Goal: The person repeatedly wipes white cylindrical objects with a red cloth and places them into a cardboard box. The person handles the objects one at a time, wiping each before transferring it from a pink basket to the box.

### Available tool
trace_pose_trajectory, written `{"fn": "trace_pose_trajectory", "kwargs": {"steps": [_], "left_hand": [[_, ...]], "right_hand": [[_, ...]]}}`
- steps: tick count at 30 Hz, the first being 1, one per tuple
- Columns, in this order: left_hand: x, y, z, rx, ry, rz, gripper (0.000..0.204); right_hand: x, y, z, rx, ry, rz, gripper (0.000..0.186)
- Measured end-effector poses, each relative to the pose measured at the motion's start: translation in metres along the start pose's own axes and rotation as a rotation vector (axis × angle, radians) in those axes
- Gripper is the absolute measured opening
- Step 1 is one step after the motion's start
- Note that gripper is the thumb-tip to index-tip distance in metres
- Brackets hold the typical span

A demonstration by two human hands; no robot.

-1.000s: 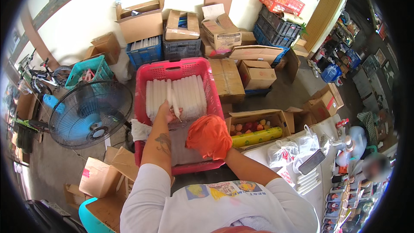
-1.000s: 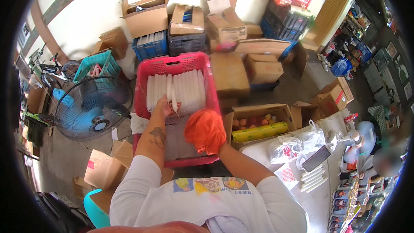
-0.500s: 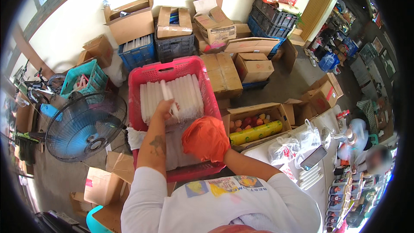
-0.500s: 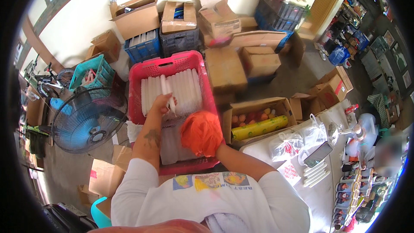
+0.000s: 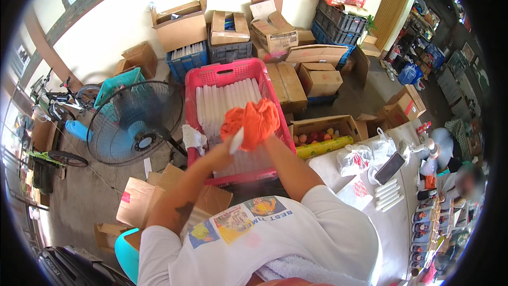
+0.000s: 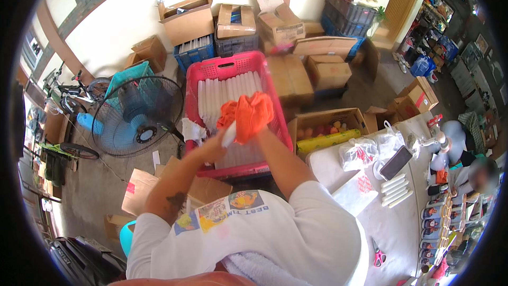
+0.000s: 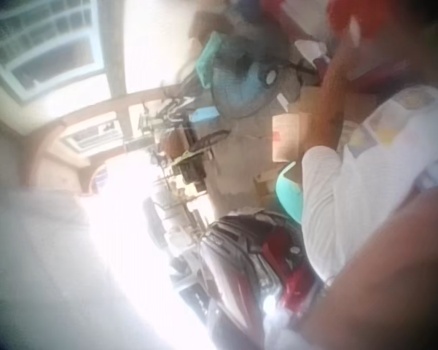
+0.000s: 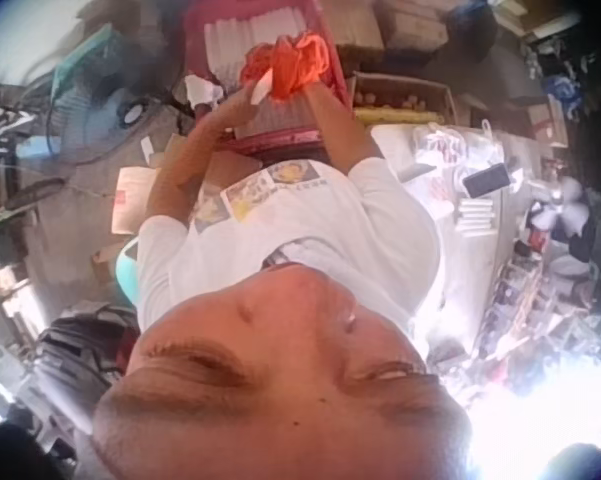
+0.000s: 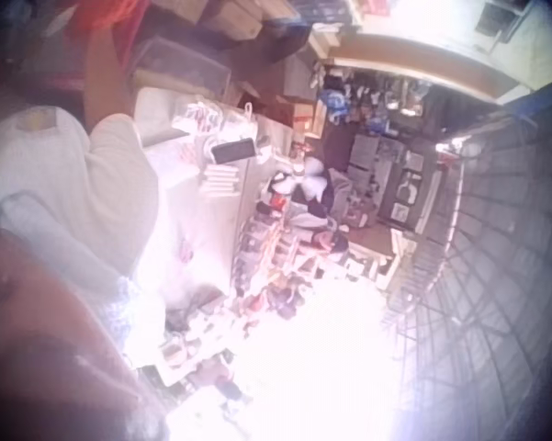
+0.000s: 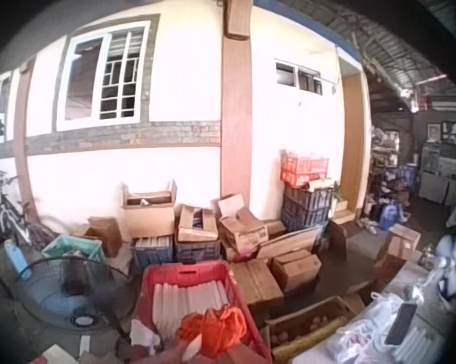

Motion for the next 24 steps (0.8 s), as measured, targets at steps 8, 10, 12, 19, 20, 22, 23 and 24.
{"fn": "trace_pose_trajectory", "kwargs": {"steps": [8, 10, 12, 19, 20, 22, 23, 24], "left_hand": [[-0.085, -0.046, 0.003, 0.555, -0.247, 0.720, 0.025], [-0.094, -0.061, 0.010, 0.715, -0.302, 0.821, 0.016], [-0.092, -0.073, 0.022, 0.844, -0.346, 0.845, 0.011], [-0.066, -0.093, 0.054, 0.923, -0.476, 0.827, 0.019], [-0.066, -0.090, 0.059, 0.830, -0.504, 0.875, 0.024], [-0.090, -0.097, 0.046, 0.706, -0.991, 0.700, 0.027], [-0.096, -0.090, 0.039, 0.532, -1.162, 0.630, 0.028], [-0.098, -0.072, 0.044, 0.426, -1.062, 0.020, 0.030]], "right_hand": [[-0.025, 0.030, -0.011, -0.212, 0.562, 0.543, 0.030], [-0.028, 0.041, -0.025, -0.299, 0.699, 0.568, 0.029], [-0.026, 0.047, -0.026, -0.347, 0.708, 0.513, 0.029], [-0.005, 0.045, -0.002, -0.300, 0.496, 0.404, 0.028], [-0.005, 0.043, -0.001, -0.283, 0.463, 0.404, 0.027], [-0.005, 0.040, 0.000, -0.266, 0.406, 0.396, 0.027], [-0.007, 0.039, 0.000, -0.261, 0.386, 0.393, 0.027], [-0.009, 0.040, 0.002, -0.261, 0.367, 0.392, 0.027]]}}
Point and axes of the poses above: each hand's wrist, its own z-axis towards the middle knuckle, its own x-axis out of the palm, y = z × x, the point moved 8 cm from there along z, towards the middle knuckle, and after that the axes turned 15 degrees about -y, right-handed, at the moved point
